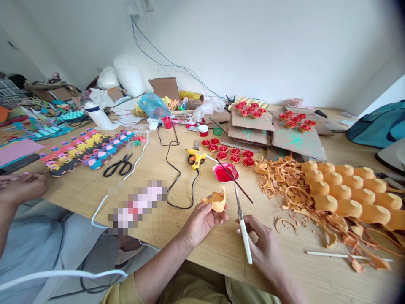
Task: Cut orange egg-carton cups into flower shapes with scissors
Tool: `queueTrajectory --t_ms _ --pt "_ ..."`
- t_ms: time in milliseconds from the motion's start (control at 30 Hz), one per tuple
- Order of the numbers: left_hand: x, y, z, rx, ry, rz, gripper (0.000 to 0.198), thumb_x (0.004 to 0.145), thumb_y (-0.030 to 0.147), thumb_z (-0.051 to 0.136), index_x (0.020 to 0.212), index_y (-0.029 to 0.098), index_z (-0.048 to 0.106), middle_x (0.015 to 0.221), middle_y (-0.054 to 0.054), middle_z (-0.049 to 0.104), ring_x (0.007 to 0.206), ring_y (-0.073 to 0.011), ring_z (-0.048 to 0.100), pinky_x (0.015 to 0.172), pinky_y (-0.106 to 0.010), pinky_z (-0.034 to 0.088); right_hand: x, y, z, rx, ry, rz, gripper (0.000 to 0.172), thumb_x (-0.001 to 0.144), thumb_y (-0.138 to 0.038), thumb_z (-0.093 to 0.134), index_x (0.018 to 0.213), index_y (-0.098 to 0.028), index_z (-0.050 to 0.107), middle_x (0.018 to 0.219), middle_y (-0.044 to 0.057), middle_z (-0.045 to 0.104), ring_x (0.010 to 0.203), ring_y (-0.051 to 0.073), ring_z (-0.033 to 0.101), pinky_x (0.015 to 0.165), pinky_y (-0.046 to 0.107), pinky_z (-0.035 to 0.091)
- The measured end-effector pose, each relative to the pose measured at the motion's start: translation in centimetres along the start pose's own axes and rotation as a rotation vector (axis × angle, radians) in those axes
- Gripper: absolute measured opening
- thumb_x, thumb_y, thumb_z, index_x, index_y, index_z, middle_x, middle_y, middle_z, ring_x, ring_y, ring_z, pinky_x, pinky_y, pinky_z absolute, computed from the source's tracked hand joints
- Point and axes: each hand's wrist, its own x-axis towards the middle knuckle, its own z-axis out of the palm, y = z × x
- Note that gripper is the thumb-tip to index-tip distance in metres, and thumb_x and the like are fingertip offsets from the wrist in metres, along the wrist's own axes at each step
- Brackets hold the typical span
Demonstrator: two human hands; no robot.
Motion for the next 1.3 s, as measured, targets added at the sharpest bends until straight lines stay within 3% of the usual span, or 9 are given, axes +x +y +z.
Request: queueTrajectory --t_ms 100,200,433,600,933,1133,1300 --pt "0.0 0.1 0.0 0.047 -0.002 0.015 0.052 0.075 0.051 0.071 0.114 0.020 0.057 0.095 -0.007 0.066 0.073 -0.0146 0.061 0.067 -0.028 0.046 -0.2 0.2 0.4 -0.039 -0.011 0.016 0.020 0.093 -0.036 0.054 0.081 -0.020 0.059 0.069 0.000 0.061 0.065 0.016 0.057 0.062 0.026 0.044" --pt "-0.1 0.2 0.1 0.185 0.002 0.119 0.052 0.078 0.047 0.071 0.119 0.022 0.053 0.095 -0.004 0.064 0.075 -0.0133 0.060 0.071 -0.028 0.047 -0.3 0.5 0.3 -0.115 0.009 0.000 0.019 0.093 -0.035 0.053 0.081 -0.021 0.057 0.072 0.000 0.062 0.067 0.017 0.057 0.065 0.028 0.043" --pt "-0.6 0.2 0.2 0.643 0.117 0.382 0.047 0.080 0.035 0.071 0.121 0.021 0.051 0.119 -0.007 0.061 0.109 -0.0197 0.059 0.097 -0.031 0.046 -0.2 1.2 0.4 -0.334 0.045 -0.103 0.014 0.094 -0.036 0.053 0.091 -0.022 0.054 0.083 0.002 0.062 0.075 0.020 0.058 0.072 0.033 0.038" --pt "-0.8 0.4 0.3 0.669 0.138 0.420 0.045 0.082 0.031 0.070 0.121 0.020 0.051 0.124 -0.009 0.060 0.114 -0.0203 0.059 0.102 -0.032 0.046 -0.1 1.1 0.4 -0.428 0.056 -0.111 0.010 0.092 -0.033 0.054 0.093 -0.023 0.055 0.084 0.002 0.062 0.078 0.021 0.059 0.074 0.034 0.036" --pt "-1.1 0.3 0.6 0.746 0.027 0.425 0.042 0.083 0.019 0.066 0.122 0.021 0.052 0.119 -0.007 0.061 0.112 -0.0186 0.061 0.100 -0.030 0.048 0.2 0.5 0.2 -0.457 0.048 -0.120 0.010 0.092 -0.032 0.054 0.092 -0.022 0.055 0.082 0.001 0.062 0.078 0.019 0.058 0.074 0.033 0.036" --pt "-0.8 -0.2 0.1 0.814 -0.053 0.503 0.045 0.081 0.013 0.066 0.123 0.022 0.052 0.116 -0.007 0.059 0.108 -0.0178 0.061 0.097 -0.028 0.050 0.2 0.7 0.2 -0.459 0.055 -0.115 0.013 0.091 -0.035 0.054 0.094 -0.022 0.054 0.086 0.002 0.062 0.081 0.022 0.056 0.076 0.036 0.034" --pt "-0.7 -0.5 -0.2 0.807 -0.066 0.498 0.045 0.081 0.014 0.066 0.124 0.023 0.052 0.117 -0.007 0.059 0.108 -0.0179 0.061 0.099 -0.029 0.050 0.2 0.9 0.1 -0.452 0.043 -0.145 0.014 0.091 -0.035 0.055 0.093 -0.022 0.052 0.084 0.002 0.059 0.078 0.022 0.054 0.075 0.036 0.034"
